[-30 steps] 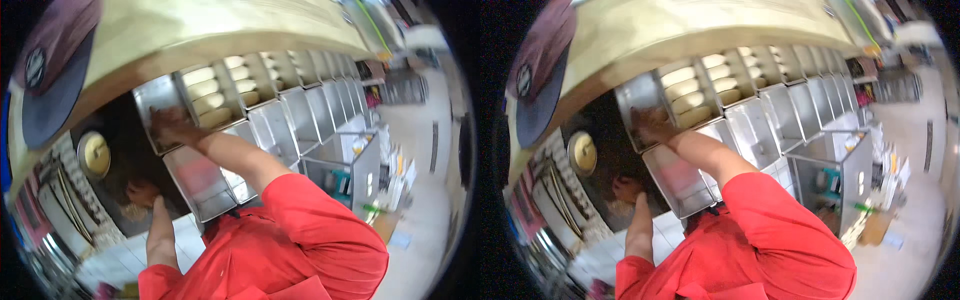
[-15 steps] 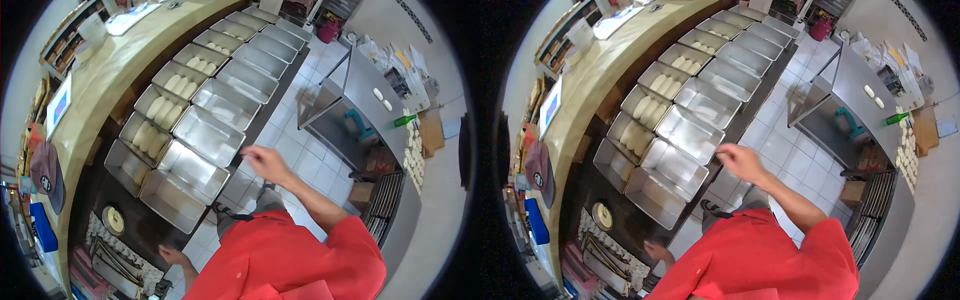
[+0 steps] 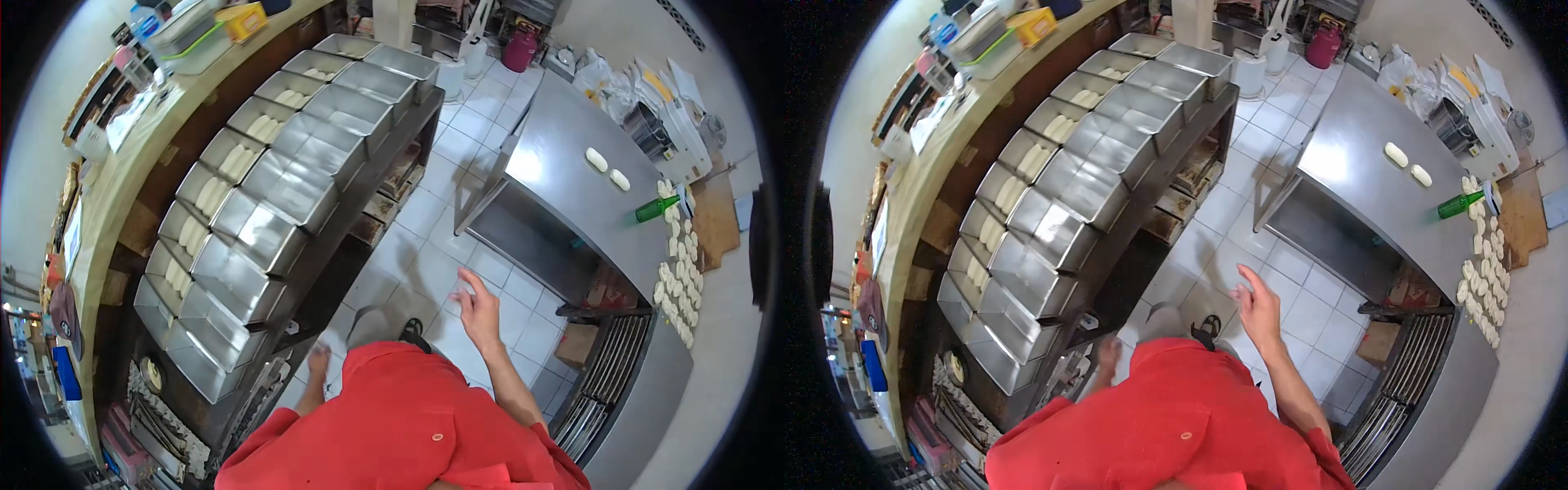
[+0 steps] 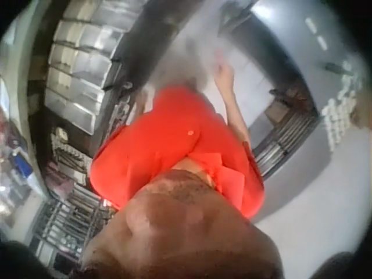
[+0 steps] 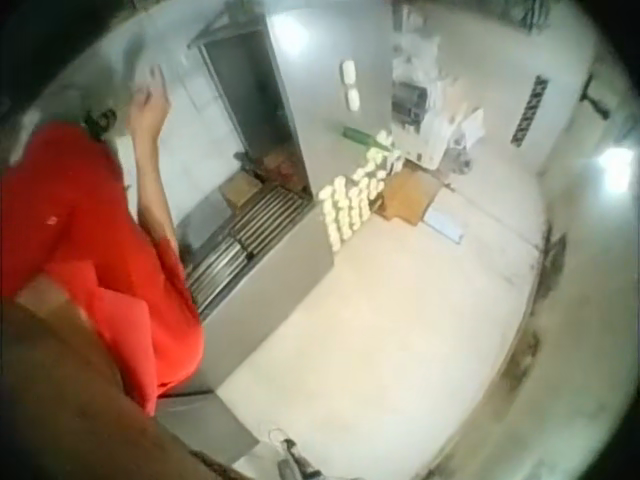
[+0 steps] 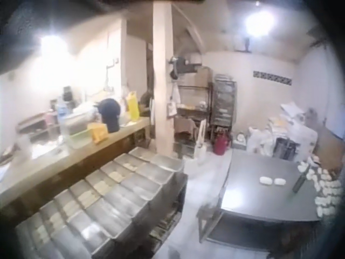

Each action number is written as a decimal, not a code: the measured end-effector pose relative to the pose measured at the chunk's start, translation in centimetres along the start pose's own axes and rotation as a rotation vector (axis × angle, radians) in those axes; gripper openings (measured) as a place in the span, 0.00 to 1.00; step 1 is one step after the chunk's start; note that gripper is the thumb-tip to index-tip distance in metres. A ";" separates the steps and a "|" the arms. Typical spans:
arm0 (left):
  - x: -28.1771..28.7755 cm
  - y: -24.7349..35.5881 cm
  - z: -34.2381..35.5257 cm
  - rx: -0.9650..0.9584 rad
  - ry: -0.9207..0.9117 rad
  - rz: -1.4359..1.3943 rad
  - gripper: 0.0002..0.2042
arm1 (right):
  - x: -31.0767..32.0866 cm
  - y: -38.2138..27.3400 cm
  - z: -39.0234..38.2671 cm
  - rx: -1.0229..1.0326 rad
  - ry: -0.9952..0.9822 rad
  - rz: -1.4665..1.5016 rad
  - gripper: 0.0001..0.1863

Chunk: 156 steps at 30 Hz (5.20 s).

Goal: Preparing and shaping dough pieces, rolling them with a bottle, and placing them into metal bread pans.

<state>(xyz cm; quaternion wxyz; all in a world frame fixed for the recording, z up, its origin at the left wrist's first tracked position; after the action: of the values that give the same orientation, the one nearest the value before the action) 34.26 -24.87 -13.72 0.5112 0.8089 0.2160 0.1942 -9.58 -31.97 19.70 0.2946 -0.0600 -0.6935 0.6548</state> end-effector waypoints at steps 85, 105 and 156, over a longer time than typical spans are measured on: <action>-8.1 4.5 -36.2 0.341 1.121 -0.706 0.26 | -14.6 -1.0 17.9 -0.805 -1.317 0.096 0.34; 2.2 -4.2 -38.8 0.844 1.376 -1.029 0.29 | -83.3 -25.3 -23.8 1.740 -1.541 -0.880 0.32; 36.3 27.0 -8.8 -0.105 0.603 -0.631 0.33 | -62.0 -26.5 -30.4 0.135 -1.677 0.099 0.32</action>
<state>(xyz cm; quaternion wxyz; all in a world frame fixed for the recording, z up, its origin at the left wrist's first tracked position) 63.85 -8.79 17.76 0.5001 0.5833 0.5819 0.2666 64.06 -38.14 23.29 -0.3441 0.4336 -0.6384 0.5348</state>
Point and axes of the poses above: each hand's wrist, its own z-axis towards the middle knuckle, its own x-axis out of the back of the hand, y = z × x, the point moved 1 cm from there along z, towards the middle knuckle, and after that the axes turned 7 degrees about y, right-handed, at the moved point
